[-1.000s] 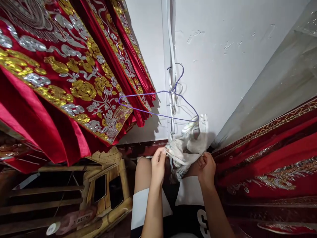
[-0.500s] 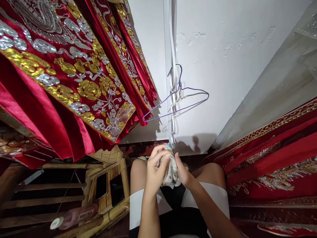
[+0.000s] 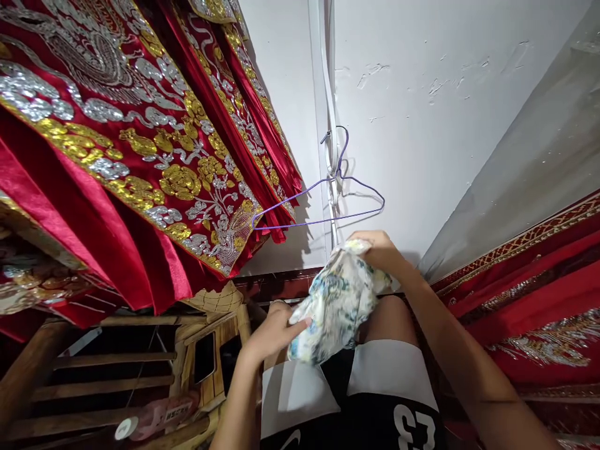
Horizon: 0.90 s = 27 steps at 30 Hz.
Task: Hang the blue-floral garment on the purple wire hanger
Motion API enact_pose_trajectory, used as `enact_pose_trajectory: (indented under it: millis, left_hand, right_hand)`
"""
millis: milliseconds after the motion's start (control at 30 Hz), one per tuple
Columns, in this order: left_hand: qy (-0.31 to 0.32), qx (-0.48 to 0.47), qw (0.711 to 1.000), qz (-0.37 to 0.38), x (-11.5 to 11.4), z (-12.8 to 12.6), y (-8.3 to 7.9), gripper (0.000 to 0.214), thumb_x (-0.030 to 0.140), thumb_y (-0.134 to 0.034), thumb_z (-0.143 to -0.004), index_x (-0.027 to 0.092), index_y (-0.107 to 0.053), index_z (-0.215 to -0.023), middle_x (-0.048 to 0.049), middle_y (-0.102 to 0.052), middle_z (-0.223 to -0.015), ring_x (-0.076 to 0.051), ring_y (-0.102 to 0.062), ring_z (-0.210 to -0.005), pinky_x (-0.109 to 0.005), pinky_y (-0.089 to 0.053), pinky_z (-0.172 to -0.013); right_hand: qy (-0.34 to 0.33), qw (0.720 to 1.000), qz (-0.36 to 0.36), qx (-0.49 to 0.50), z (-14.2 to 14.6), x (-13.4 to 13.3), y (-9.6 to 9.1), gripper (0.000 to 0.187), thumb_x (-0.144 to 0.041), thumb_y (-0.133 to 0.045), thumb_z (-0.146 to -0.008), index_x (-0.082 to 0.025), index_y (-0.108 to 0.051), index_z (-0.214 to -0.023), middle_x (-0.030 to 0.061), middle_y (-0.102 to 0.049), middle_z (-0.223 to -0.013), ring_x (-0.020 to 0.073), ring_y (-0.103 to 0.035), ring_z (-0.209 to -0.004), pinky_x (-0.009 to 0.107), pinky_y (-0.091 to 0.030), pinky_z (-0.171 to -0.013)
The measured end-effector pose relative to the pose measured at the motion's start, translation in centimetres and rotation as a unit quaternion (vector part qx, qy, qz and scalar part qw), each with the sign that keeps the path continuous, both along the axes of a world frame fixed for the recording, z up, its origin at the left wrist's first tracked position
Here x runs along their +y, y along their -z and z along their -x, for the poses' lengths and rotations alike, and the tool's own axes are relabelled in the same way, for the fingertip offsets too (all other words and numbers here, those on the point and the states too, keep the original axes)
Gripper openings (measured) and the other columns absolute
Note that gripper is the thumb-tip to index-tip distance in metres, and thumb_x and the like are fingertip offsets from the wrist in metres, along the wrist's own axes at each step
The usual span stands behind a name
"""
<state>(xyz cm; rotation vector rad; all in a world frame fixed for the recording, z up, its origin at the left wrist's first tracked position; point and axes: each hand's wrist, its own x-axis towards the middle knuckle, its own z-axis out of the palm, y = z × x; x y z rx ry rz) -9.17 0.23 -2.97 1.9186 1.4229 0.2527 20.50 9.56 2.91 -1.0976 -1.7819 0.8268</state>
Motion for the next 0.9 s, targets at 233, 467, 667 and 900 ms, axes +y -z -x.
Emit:
enact_pose_trajectory:
  millis: [233, 467, 667, 900]
  left_hand:
    - [-0.028, 0.157, 0.976, -0.149, 3.5, 0.0, -6.1, 0.037, 0.041, -0.046, -0.096, 0.019, -0.067, -0.075, -0.0135, -0.076, -0.089, -0.030, -0.071, -0.085, -0.034, -0.047, -0.076]
    - [-0.065, 0.092, 0.954, -0.277, 7.8, 0.9, -9.4, 0.028, 0.033, -0.051, -0.089, 0.018, -0.069, -0.073, -0.0147, -0.076, -0.104, -0.029, -0.072, -0.092, -0.035, -0.052, -0.084]
    - [-0.022, 0.053, 0.931, -0.361, 7.8, -1.5, -12.7, 0.021, 0.028, -0.050, -0.086, 0.020, -0.055, -0.067, -0.0112, -0.070, -0.100, -0.026, -0.066, -0.085, -0.037, -0.050, -0.078]
    - [0.036, -0.050, 0.882, -0.467, 11.5, -5.6, -14.1, 0.031, 0.017, -0.048, -0.091, 0.017, -0.055, -0.120, -0.0107, -0.066, -0.113, -0.024, -0.062, -0.104, -0.039, -0.050, -0.093]
  right_hand:
    - [0.069, 0.994, -0.088, 0.003, -0.7, 6.9, 2.6, 0.058, -0.015, -0.060, -0.073, -0.024, -0.072, -0.129, 0.0062, -0.074, -0.126, 0.0293, -0.067, -0.116, 0.037, -0.053, -0.096]
    - [0.103, 0.991, -0.077, -0.034, -4.2, 6.3, 1.3, 0.027, -0.040, -0.062, -0.085, -0.020, -0.059, -0.068, -0.0007, -0.057, -0.063, 0.0168, -0.051, -0.065, 0.026, -0.039, -0.059]
    - [0.106, 0.993, -0.054, -0.004, -4.6, 2.7, 0.2, 0.038, -0.046, -0.062, -0.085, -0.021, -0.045, -0.063, -0.0028, -0.044, -0.063, 0.0127, -0.038, -0.063, 0.026, -0.029, -0.056]
    - [0.008, 0.997, -0.068, -0.046, -2.3, 0.1, 0.9, 0.010, -0.022, -0.056, -0.079, -0.020, -0.065, -0.075, 0.0013, -0.065, -0.073, 0.0178, -0.056, -0.070, 0.027, -0.042, -0.066]
